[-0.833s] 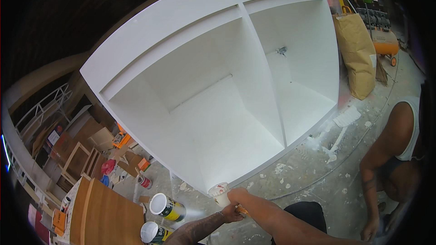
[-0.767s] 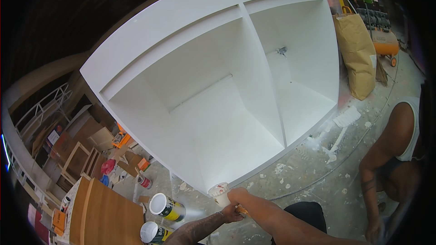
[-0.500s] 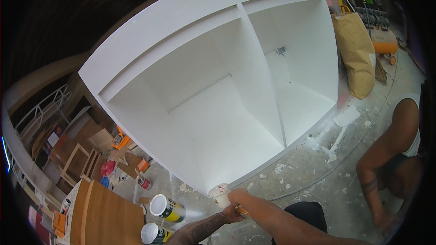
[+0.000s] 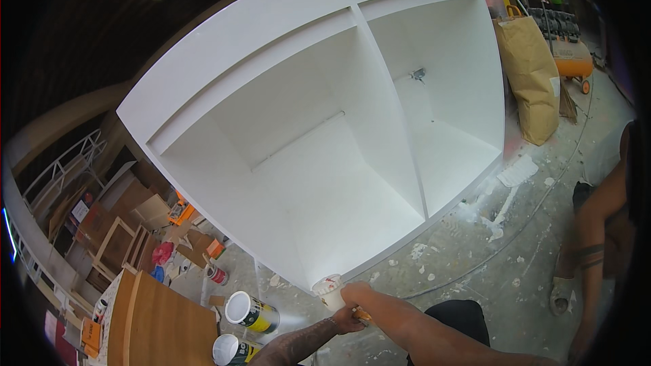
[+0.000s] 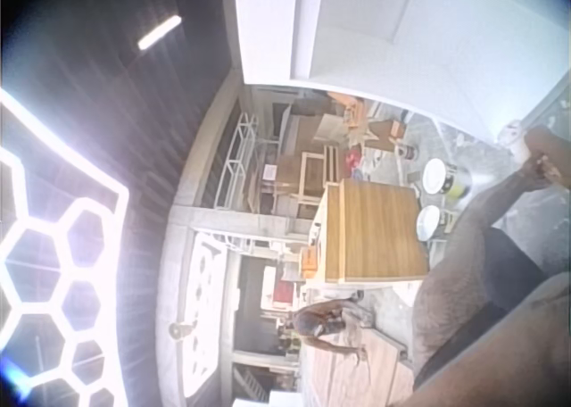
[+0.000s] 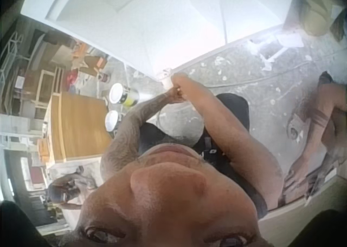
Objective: The person adjusts a spray gun, applies white paint to the interior and edges of a wooden cabinet unit, and then places newspaper on the top surface.
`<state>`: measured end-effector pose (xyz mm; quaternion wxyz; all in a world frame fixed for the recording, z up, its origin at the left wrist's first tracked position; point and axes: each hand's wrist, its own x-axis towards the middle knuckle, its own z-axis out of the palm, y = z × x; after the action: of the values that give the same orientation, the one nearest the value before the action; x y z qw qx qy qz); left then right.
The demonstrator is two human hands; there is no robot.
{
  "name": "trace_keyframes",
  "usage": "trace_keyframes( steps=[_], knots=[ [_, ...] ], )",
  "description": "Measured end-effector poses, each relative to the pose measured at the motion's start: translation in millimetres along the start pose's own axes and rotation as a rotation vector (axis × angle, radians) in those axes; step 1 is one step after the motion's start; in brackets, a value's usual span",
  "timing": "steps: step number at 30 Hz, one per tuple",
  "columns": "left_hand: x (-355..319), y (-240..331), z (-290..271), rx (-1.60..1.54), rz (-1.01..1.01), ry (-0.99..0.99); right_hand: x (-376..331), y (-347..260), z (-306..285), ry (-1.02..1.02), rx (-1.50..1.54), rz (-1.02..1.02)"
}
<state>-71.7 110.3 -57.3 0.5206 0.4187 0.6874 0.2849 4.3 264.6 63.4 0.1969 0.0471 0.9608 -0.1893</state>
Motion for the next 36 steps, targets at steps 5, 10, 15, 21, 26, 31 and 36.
trace_keyframes(
  steps=[5,10,15,21,26,31,36],
  knots=[
    [2,25,9,-0.012,-0.031,-0.011,1,11,8,0.000,0.009,0.027],
    [2,-9,2,-0.001,0.101,0.043,2,-2,3,0.001,-0.030,0.000],
    [2,-15,3,0.133,0.256,0.074,4,-2,6,0.030,-0.021,0.005],
    [4,28,21,-0.509,-0.237,0.156,-5,7,2,-0.017,0.008,0.037],
    [12,-18,7,-0.652,-0.157,0.126,-5,-10,-6,0.033,-0.045,-0.029],
    [17,-8,11,0.201,0.127,0.119,10,12,8,-0.009,-0.049,-0.012],
    [28,-46,3,-0.795,-0.143,0.051,14,-4,6,-0.016,-0.034,-0.012]
  ],
)
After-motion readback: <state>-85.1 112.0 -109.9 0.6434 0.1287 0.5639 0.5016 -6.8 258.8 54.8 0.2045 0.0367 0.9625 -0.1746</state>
